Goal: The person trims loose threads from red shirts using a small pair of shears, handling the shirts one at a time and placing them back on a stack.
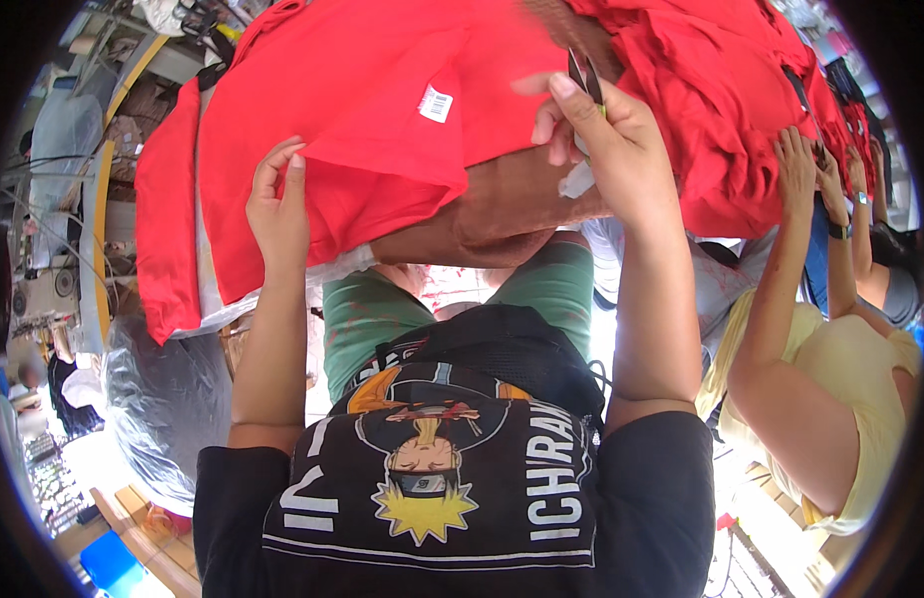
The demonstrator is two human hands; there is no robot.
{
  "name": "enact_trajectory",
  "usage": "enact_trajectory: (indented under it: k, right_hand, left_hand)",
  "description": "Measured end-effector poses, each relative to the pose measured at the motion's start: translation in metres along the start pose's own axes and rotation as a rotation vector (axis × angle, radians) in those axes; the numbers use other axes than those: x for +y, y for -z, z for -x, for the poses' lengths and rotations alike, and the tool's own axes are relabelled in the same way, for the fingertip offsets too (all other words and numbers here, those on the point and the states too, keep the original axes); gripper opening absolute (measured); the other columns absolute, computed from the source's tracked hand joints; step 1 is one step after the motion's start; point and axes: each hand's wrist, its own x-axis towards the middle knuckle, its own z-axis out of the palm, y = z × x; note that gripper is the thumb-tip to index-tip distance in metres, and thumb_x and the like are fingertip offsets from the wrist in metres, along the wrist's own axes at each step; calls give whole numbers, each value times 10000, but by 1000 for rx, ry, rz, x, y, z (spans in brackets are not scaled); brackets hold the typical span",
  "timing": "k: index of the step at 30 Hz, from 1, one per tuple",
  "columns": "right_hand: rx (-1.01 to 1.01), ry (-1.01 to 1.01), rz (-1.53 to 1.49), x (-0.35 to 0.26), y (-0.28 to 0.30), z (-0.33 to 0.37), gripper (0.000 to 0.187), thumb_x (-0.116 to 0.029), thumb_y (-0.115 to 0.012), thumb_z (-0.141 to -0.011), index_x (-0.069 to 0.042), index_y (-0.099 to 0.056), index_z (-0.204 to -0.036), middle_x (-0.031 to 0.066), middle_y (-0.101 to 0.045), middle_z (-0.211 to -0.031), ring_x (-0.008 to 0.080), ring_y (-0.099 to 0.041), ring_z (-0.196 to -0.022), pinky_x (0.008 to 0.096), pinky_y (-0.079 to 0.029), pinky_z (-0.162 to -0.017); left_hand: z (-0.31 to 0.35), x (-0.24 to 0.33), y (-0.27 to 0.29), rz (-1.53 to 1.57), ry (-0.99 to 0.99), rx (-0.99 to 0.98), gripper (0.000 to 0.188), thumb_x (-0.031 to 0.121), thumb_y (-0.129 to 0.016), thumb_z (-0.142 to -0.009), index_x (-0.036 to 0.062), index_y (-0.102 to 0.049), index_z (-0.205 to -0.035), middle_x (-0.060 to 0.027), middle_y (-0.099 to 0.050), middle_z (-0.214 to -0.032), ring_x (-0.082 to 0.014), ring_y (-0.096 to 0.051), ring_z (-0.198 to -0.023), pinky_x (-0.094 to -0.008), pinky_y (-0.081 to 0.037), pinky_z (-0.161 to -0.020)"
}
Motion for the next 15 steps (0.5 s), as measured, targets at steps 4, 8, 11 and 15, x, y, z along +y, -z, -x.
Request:
enact_trajectory:
  k: [4, 8, 11, 15]
  right_hand:
    - [-10, -69, -96, 9, -28, 2, 413, -351, -449, -1010, -17, -672, -1108, 15, -630, -1142, 24, -526, -655, 203, -426, -572]
    - [-208, -12, -177, 9, -60, -4, 443, -373, -424, -1012, -27, -672, -1133, 43, -525, -1320, 78, -595, -774, 250, -482, -690]
    - [-225, 108, 10, 7, -70, -6, 484, -406, -400, -1015, -23, -654, -1166, 86, -545, -1289, 157, -618, -907, 311, -459, -868]
    - [-79, 125, -117, 4, -67, -10, 578, -449, -314, -1027, 17, -622, -1174, 134, -667, -976, 206, -633, -955, 341, -437, -946]
  left_hand:
    - [14, 3, 2, 42, 13, -41, 191, 91, -601, -913, 39, -649, -1090, -119, -617, -1180, -224, -567, -1131, -352, -418, -997]
    - [32, 68, -25, 567, 262, -583, 384, 144, -539, -971, -12, -503, -1320, -120, -546, -1319, -177, -513, -1206, -330, -366, -1048]
    - [41, 81, -49, 749, 381, -763, 372, 199, -537, -982, -10, -489, -1286, -86, -611, -1066, -117, -591, -971, -274, -479, -824]
    - [51, 91, -47, 730, 535, -1012, 249, 252, -503, -1002, 33, -563, -1104, 26, -532, -712, -27, -469, -566, -178, -377, -519]
